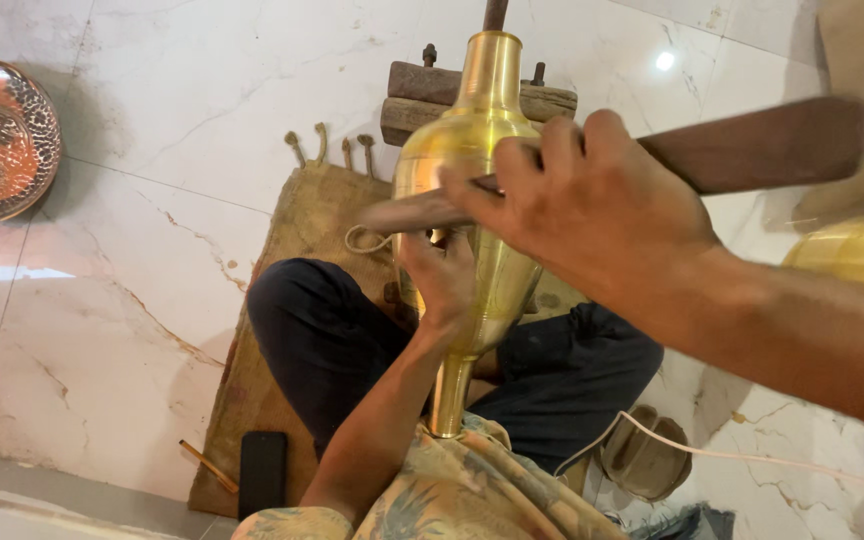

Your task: The person sits cross-legged on a floor mat holding a large brass vessel between their legs. They hold a small punch against the vessel's surface and repeatedly strike it with a wooden mallet, working over the surface to form engraved decorative lines, repositioning the punch as they go.

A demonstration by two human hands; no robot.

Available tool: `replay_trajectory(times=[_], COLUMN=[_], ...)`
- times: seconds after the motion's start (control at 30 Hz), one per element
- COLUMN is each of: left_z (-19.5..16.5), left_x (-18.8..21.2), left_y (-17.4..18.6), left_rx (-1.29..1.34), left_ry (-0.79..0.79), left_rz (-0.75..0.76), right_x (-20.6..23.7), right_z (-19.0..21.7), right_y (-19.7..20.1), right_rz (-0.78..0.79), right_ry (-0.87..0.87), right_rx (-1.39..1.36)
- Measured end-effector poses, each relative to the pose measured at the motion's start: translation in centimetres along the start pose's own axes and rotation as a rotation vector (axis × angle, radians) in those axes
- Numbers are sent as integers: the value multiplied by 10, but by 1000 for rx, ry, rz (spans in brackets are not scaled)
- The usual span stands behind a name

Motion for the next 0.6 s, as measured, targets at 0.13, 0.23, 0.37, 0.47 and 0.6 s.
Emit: replay_trajectory(times=[0.13, 0.23, 0.37, 0.47, 0.6], left_z=[4, -2, -1, 0, 6], left_x=[3, 4, 7, 9, 11], left_y=[0, 0, -6, -8, -19], left_rx=[48, 69, 30, -3, 26], left_ry=[72, 26, 47, 52, 136], left_rz=[-26, -49, -22, -25, 41], right_x=[5, 7, 13, 17, 22], right_z=[1, 8, 2, 1, -6], right_y=[-16, 4, -3, -5, -4], right_rz=[180, -29, 32, 42, -1], right_ry=[-11, 53, 5, 16, -10], right_rx=[142, 86, 95, 105, 73])
Point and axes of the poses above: each hand's wrist, its own x-axis away from the middle knuckle, its own y-axis out of the back of the hand, z = x × y, the point moved 10 cm from there along -x, towards the middle knuckle, and after that the axes turned 12 degrees about -x, right-handed, at the moved point
